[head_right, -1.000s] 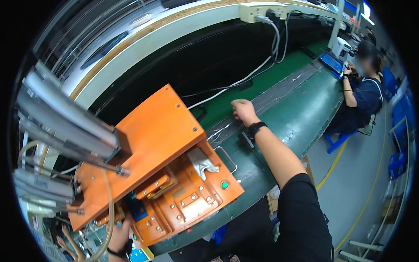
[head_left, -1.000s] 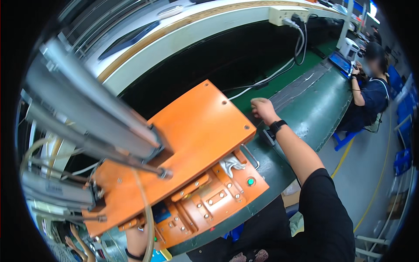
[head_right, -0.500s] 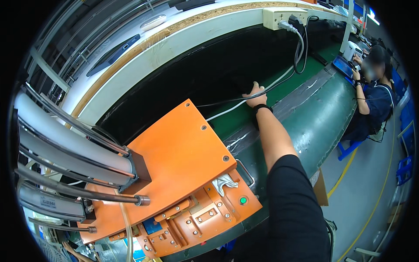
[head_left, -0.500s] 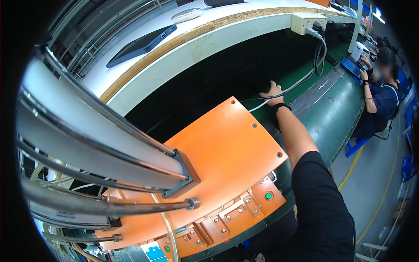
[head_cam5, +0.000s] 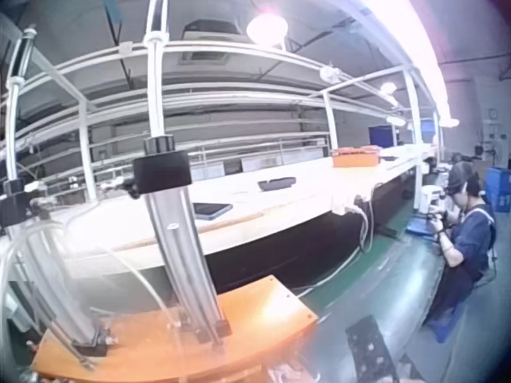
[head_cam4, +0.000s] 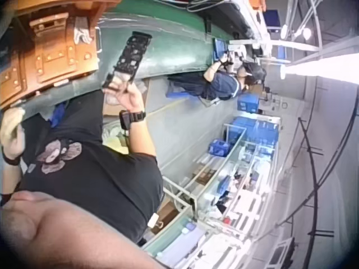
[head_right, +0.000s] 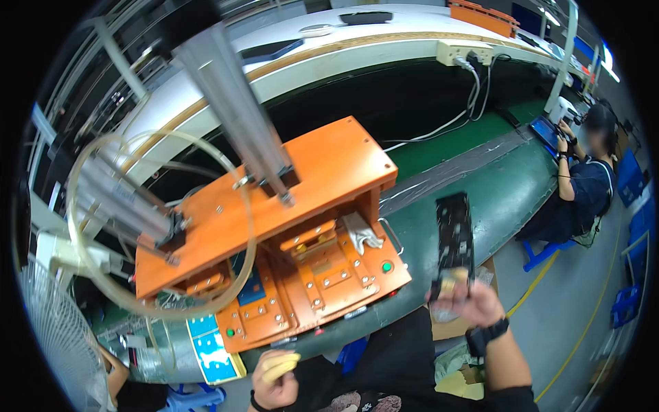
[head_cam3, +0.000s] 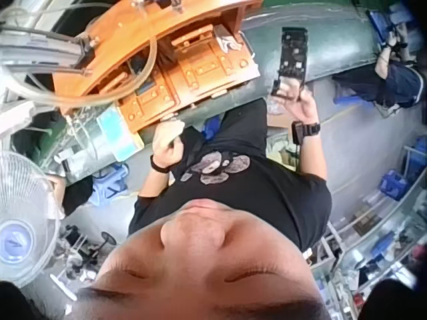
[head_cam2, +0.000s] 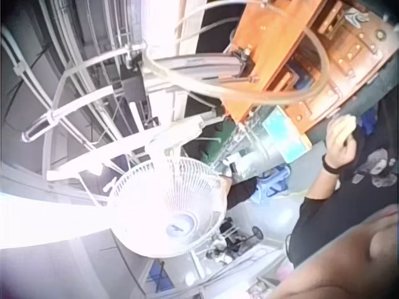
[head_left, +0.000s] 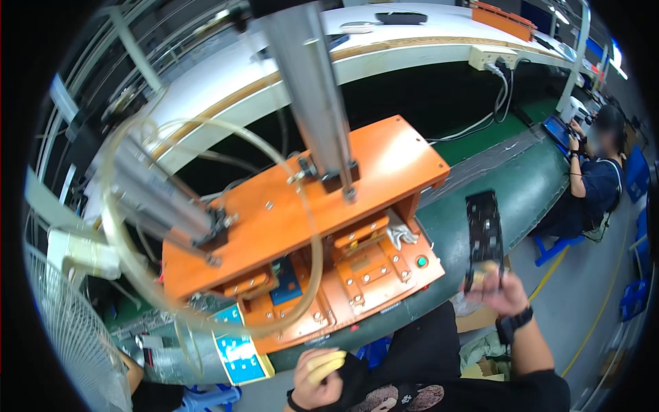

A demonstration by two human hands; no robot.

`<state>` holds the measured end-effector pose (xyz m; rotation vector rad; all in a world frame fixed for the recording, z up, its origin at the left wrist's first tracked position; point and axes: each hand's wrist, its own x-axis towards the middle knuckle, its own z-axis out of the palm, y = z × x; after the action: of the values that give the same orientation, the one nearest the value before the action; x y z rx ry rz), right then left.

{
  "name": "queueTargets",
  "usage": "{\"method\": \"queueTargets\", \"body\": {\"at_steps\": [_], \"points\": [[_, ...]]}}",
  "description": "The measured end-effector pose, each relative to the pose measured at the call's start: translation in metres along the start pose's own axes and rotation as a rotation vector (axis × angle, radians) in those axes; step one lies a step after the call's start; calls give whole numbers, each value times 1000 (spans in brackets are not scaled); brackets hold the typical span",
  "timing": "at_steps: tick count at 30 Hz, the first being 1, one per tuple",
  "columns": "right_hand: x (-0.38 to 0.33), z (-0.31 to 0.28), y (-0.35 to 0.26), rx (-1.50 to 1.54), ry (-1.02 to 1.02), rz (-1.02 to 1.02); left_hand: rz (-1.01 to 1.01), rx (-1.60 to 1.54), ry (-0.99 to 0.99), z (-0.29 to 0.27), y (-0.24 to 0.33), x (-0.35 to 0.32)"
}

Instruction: Operating a press machine to assemble electronic components, likely mobile phone frames or similar plastic-rubber-foam parts.

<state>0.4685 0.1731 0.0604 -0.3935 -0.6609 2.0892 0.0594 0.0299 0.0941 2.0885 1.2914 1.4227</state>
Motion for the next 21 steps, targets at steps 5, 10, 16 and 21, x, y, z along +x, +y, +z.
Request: {"method": "queueTargets", "body": {"at_steps": [5, 10, 16, 21], "points": [[-32, 64, 120, 120, -306, 359, 135, 39, -375, 14, 30, 7], [30, 86, 192, 244, -488, 597, 24, 166, -411, -18, 18, -7], [87, 134, 191, 93, -482, 558, 51, 254, -240, -67, -18, 29], [72, 118, 197, -91, -355, 523, -140, 339, -336, -96, -59, 62]]}}
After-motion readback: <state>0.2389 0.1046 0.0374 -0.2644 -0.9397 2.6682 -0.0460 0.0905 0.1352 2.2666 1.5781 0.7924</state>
